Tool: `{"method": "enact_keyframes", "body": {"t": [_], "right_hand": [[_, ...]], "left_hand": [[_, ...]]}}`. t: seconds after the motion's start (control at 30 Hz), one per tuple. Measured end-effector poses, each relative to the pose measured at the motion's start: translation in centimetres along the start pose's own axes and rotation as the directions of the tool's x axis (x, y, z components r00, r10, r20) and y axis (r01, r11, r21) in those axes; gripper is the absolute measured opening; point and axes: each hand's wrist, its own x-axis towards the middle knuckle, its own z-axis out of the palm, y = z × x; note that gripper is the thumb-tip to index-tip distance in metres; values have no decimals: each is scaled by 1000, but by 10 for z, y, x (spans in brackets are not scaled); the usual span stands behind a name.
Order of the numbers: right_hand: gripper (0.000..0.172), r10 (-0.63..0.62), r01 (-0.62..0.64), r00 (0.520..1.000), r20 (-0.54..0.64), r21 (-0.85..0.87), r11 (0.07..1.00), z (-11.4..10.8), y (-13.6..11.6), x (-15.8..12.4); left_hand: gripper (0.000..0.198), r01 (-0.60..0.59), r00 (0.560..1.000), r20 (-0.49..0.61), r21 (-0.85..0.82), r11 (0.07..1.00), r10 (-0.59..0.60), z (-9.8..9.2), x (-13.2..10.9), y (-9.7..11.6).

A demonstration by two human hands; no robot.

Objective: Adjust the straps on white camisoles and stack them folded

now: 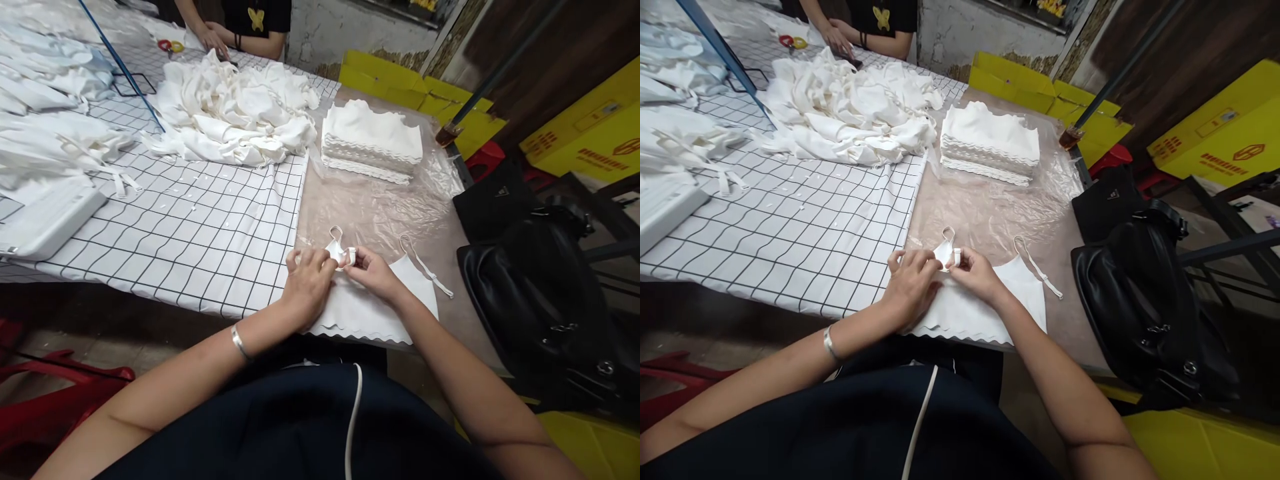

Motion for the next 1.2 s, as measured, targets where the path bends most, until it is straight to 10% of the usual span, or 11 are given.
{"method": "enact_keyframes", "body": {"t": [0.13,0.23,0.53,0.63,0.7,0.8,0.93,1.07,1.2], "right_hand": [[22,226,-225,972,63,523,822,-5,-18,28],[13,323,-310,941,104,648,696,-12,-33,65],[20,424,-407,906,-14,253,878,-11,-43,129],[17,242,-272,946,-215,-119,955,-28,-46,117],[17,8,-148,938,-347,-377,914,-46,-46,95],[17,-181,-109,875,-449,-547,830,-73,-28,36],[23,-12,-261,860,-511,-458,850,-94,26,-54],[27,-8,-244,710,-705,-256,935,-114,66,-84],[19,-79,-212,658,-749,-286,935,-142,58,-44]], "left_hand": [[41,-381,919,126,43,924,373,4,-33,-1],[59,-461,870,215,32,887,444,6,-47,-10],[57,-487,861,185,32,873,474,-5,-44,-20],[45,-140,990,37,135,981,136,-18,-32,-23],[42,107,994,-8,218,970,-107,-26,-21,-26],[31,168,973,113,266,949,-203,-33,-11,-32],[18,120,980,117,307,944,-163,-37,-9,-37],[24,-108,993,68,182,977,97,-31,6,-18],[23,-433,815,347,-168,886,464,-6,27,39]]}}
